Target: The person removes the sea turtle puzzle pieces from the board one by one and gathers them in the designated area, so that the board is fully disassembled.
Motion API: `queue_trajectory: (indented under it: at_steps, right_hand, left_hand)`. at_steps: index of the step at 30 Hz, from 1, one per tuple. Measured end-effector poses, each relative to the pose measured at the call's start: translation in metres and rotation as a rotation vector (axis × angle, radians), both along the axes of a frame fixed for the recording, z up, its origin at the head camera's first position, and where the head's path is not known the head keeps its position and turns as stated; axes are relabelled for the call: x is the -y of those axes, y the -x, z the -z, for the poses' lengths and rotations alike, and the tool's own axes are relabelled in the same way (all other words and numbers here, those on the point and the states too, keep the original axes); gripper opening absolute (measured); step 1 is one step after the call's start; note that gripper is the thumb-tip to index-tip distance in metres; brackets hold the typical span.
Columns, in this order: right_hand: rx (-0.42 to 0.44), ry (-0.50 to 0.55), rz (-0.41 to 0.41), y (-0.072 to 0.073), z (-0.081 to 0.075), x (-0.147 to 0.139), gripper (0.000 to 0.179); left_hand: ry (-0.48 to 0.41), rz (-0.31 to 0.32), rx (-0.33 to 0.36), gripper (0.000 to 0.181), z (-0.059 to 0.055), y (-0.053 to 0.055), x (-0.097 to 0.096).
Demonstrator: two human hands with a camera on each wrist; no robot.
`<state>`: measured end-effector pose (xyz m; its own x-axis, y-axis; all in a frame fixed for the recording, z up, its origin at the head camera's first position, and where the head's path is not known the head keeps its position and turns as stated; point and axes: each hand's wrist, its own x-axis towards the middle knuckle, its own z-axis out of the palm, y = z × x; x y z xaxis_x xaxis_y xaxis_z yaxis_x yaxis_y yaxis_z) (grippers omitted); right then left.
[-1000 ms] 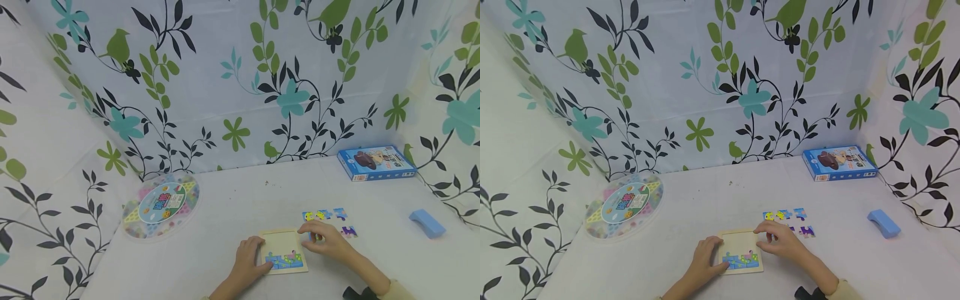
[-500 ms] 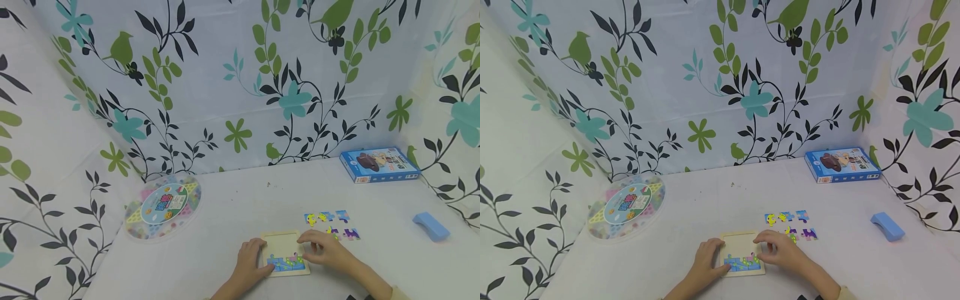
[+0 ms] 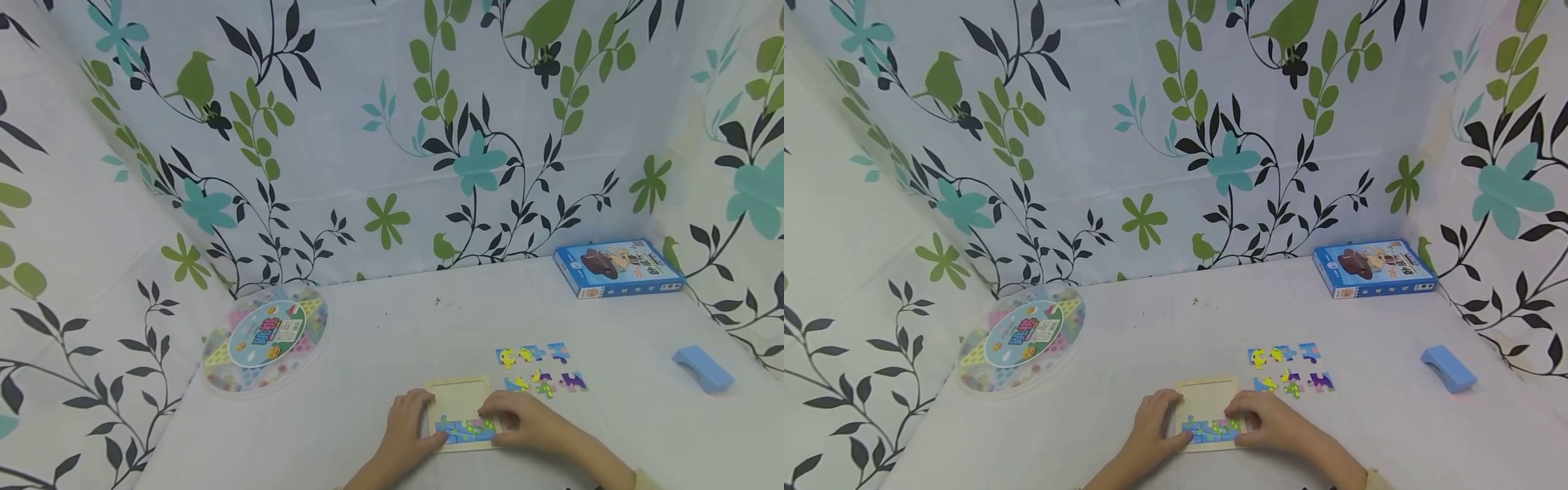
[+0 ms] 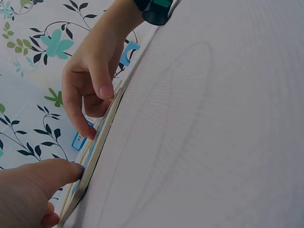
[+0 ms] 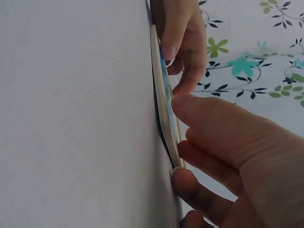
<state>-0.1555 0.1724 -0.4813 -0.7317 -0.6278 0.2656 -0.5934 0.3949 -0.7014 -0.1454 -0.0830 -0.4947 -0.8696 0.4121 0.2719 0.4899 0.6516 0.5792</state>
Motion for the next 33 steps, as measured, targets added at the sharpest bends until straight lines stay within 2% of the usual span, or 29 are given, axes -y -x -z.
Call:
queue_trajectory:
  at_steps: [5, 12, 17, 22, 33]
  right_hand:
    - [0.062, -0.015, 0.032, -0.0018, -0.0032, 0.0039, 0.035]
    - [0.122, -0.046, 0.07, -0.0085, -0.0055, 0.0066, 0.059]
    - [0.145, -0.07, 0.041, -0.0098, -0.0052, 0.0087, 0.052]
    - [0.153, -0.077, 0.053, -0.0096, -0.0049, 0.0102, 0.044]
    - [0.141, -0.076, 0.075, -0.0083, -0.0047, 0.0085, 0.051]
  left_hand:
    - [0.0, 0.0, -0.002, 0.053, -0.0001, 0.0004, 0.0006]
    - [-0.002, 0.009, -0.036, 0.05, 0.0004, -0.0003, 0.0002]
    - [-0.002, 0.025, -0.057, 0.045, 0.0016, -0.0012, 0.0005]
    - [-0.003, 0.017, -0.035, 0.046, 0.0016, -0.0002, 0.0003]
    - [-0.011, 0.004, -0.012, 0.048, 0.0007, 0.0001, -0.0012]
